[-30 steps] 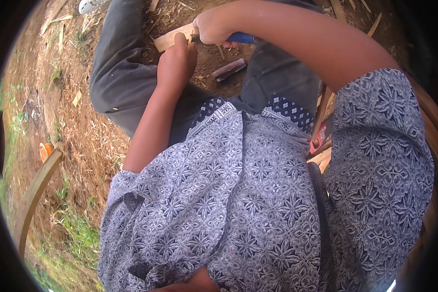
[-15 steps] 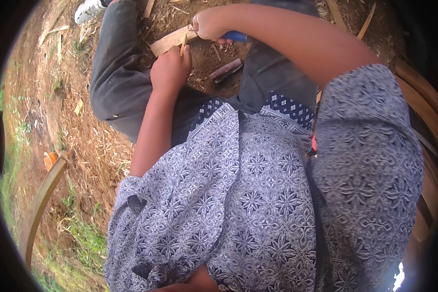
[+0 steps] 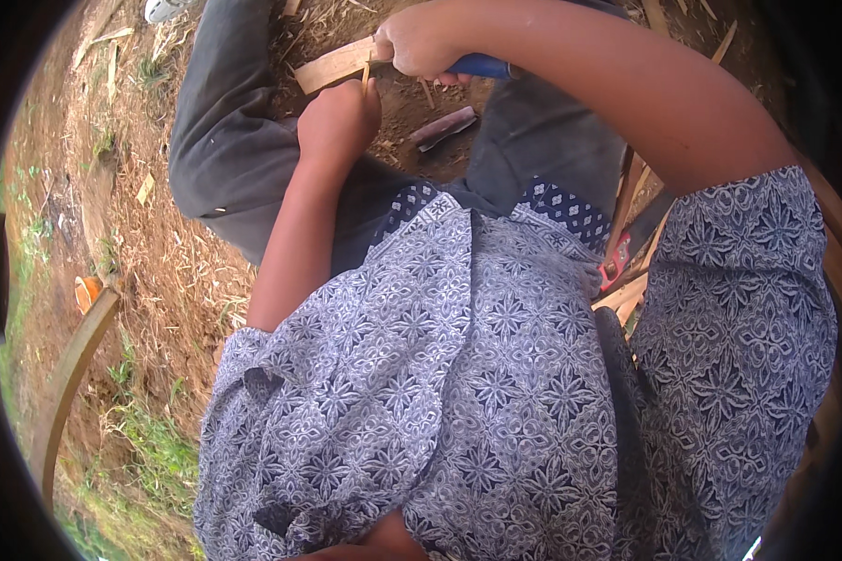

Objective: The person sits on the ground and uses a chisel and hammer to carve a small piece of wood. They repeatedly strike the chisel to shape the wood, occasionally pausing to inspect the progress and adjust the tool.

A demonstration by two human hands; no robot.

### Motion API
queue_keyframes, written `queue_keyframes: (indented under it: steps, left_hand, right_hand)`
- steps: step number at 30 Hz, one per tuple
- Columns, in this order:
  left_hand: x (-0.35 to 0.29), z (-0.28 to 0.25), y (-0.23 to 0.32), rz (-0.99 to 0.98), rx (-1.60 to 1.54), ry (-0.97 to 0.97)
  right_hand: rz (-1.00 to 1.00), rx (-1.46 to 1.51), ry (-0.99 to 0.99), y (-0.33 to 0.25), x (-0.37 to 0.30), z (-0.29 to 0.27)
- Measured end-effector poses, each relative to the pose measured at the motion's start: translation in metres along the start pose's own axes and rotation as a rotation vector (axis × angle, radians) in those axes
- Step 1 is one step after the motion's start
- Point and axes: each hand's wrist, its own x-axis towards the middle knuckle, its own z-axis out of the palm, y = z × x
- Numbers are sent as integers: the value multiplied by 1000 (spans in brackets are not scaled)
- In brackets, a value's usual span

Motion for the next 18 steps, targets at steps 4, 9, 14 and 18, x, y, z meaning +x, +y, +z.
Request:
queue_keyframes:
  steps: [4,9,14,18]
  left_hand:
    - [-3,-3,3,7,2,-2]
    - [-4,-2,3,21,5,-3]
    - [-4,-11,8,-36,-51,-87]
    - [-2,-12,8,-48,-52,-107]
  right_hand:
    - [35,3,0,-4,0,3]
    - [37,7,17,-7,2,6]
    - [31,64,24,-10,8,8]
    - [21,43,5,-8,20,8]
